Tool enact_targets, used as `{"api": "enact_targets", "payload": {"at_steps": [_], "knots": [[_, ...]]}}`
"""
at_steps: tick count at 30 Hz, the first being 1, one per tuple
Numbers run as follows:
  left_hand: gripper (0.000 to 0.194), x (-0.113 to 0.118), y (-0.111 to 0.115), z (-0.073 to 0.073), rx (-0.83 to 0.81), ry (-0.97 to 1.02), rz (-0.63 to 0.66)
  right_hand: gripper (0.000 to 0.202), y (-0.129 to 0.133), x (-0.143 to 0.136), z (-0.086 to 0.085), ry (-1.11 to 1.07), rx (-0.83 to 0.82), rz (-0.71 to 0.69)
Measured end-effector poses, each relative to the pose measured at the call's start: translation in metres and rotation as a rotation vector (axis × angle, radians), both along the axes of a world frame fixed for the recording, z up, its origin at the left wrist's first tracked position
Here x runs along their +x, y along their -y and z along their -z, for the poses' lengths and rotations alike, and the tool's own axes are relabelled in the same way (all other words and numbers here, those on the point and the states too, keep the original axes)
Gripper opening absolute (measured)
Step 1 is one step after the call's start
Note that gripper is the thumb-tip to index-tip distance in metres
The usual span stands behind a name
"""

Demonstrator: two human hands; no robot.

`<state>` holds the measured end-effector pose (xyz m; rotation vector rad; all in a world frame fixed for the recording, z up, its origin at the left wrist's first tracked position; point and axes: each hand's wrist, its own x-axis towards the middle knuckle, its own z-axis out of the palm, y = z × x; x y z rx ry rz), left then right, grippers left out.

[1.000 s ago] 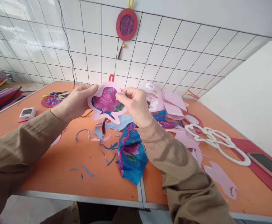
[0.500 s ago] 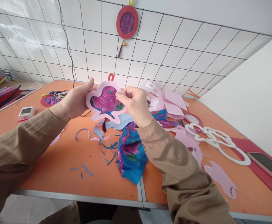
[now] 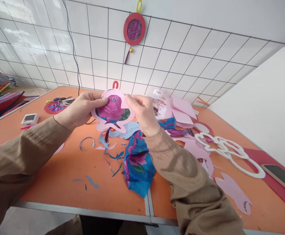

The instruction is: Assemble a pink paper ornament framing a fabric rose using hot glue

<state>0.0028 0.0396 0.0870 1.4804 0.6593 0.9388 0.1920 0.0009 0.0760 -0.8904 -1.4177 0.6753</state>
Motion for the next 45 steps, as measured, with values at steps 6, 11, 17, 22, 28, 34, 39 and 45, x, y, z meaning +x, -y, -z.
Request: {"api": "enact_targets", "payload": {"at_steps": [6,11,17,22,28,34,39,45], "knots": [[0.024,0.0,0.0,0.001,-0.004,0.013,0.014,0.018,0.001,-0.003,-0.003,0.097,0.001,0.11],[0.027,0.0,-0.002,0.004,0.017,0.025,0.024,0.019,0.0,-0.002,-0.001,0.093,-0.004,0.098],[0.034,0.001,-0.001,0.006,0.086,0.017,0.037,0.023,-0.002,0.0,0.0,0.125,0.029,0.117],[0.039,0.001,0.001,0.006,0.172,-0.013,0.014,0.022,-0.002,0.0,0.001,0.142,0.032,0.135],[0.039,0.002,0.003,0.006,0.166,-0.015,-0.021,0.022,-0.004,0.0,0.003,0.145,0.05,0.136],[0.04,0.003,0.002,0.007,0.168,0.013,-0.024,0.023,-0.004,0.0,0.003,0.164,0.057,0.156],[0.039,0.003,0.0,0.008,0.164,-0.018,-0.039,0.022,-0.003,-0.002,0.003,0.144,0.052,0.15],[0.042,0.002,0.0,0.011,0.173,-0.02,-0.024,0.018,-0.001,-0.004,0.003,0.098,0.024,0.109]]}}
